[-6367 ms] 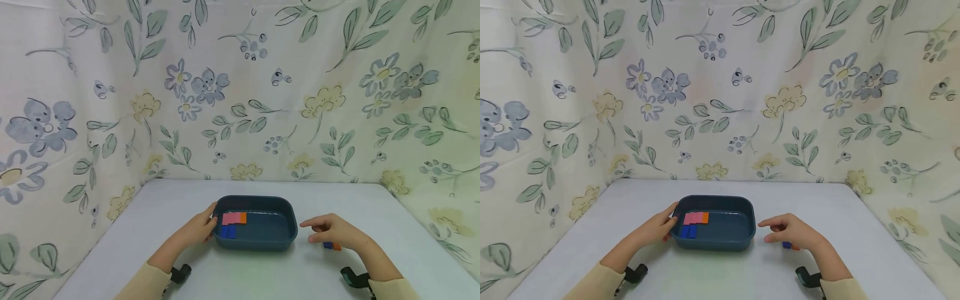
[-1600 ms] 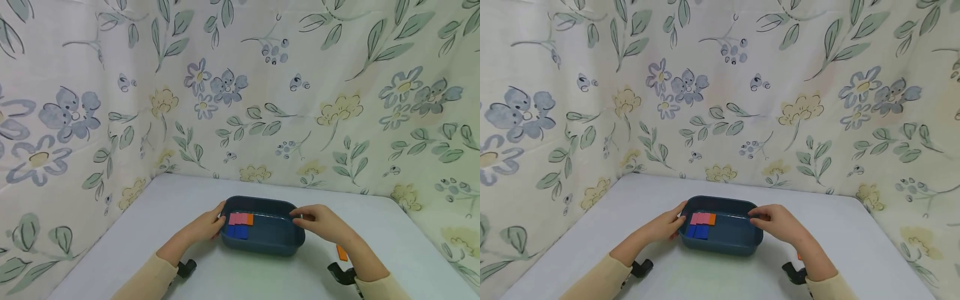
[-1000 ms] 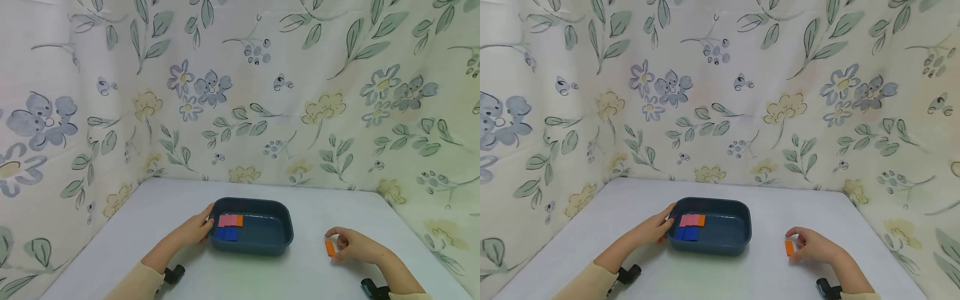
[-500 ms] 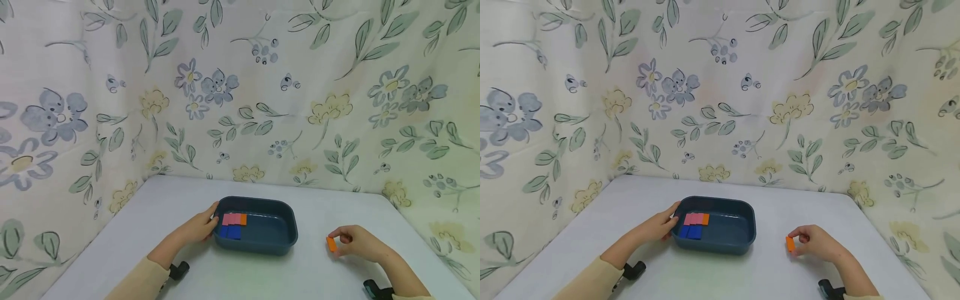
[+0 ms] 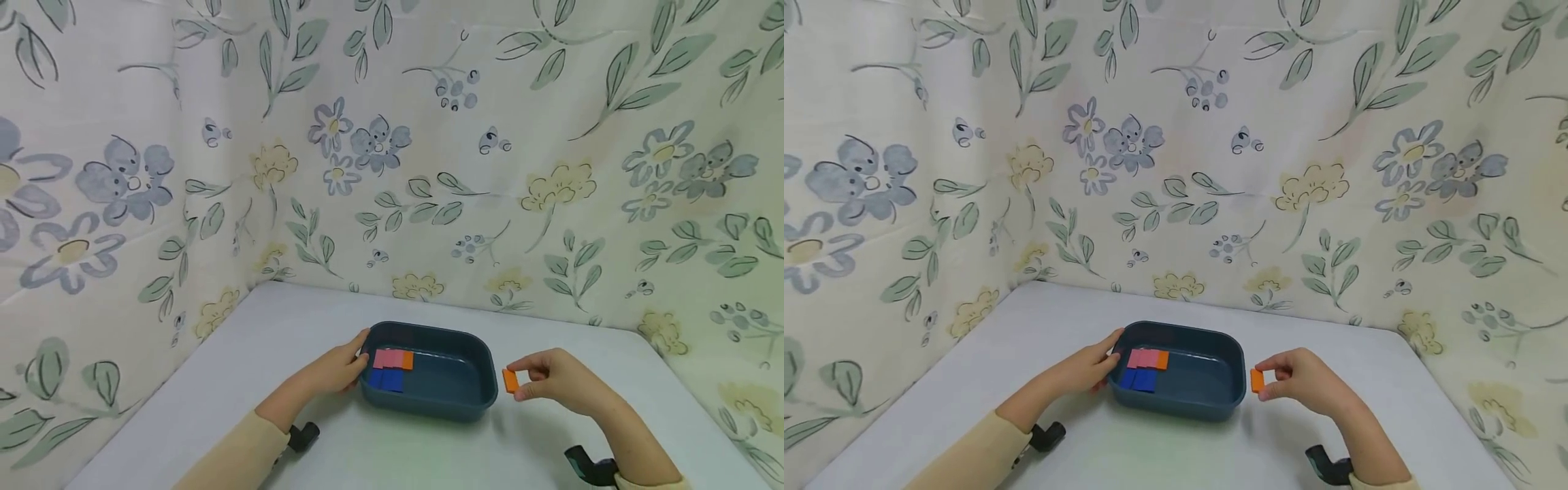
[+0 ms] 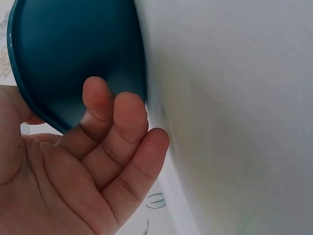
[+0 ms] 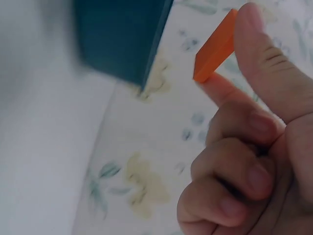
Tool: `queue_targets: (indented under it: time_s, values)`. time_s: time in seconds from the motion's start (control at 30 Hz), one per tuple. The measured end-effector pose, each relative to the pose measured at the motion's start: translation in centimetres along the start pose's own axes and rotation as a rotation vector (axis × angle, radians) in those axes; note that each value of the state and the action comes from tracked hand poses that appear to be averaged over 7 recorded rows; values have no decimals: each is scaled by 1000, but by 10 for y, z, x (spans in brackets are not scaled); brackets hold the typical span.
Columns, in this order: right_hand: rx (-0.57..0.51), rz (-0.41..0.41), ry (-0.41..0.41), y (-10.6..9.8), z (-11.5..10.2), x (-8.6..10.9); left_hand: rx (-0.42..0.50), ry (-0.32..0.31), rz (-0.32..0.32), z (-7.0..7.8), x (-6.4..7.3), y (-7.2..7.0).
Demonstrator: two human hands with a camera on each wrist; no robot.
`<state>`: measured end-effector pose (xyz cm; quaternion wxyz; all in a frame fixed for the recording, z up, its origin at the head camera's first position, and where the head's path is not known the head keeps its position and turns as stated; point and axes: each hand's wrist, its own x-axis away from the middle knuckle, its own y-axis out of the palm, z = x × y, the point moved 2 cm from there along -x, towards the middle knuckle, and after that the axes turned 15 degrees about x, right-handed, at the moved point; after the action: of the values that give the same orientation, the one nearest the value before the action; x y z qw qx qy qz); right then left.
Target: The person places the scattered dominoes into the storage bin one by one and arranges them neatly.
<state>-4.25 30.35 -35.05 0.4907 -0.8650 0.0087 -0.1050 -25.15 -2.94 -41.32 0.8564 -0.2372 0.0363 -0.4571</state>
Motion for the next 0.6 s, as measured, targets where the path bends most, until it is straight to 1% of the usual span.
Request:
queue_targets:
  time_s: [0.07,0.13,0.23,0.3,0.37,0.43,0.6]
  values:
    - [13,7,-30,2,-20,-11,5,-3,-3,0,0,0]
    - [48,26,-19,7,-41,-24,6,-3,-3,0,0,-1]
    - [170,78,14,18,-67,-45,2,0,3,-2,-1,-2]
    - [264,112,27,29,-80,-57,0,0,8,-3,-1,-2]
    - [340,138,18,41,-90,-68,2,1,6,-4,-2,-2]
    - [369,155,1,54,-95,-75,9,1,2,-3,-2,-1]
    - [372,174,-33,79,-96,-84,12,5,-9,0,-2,2]
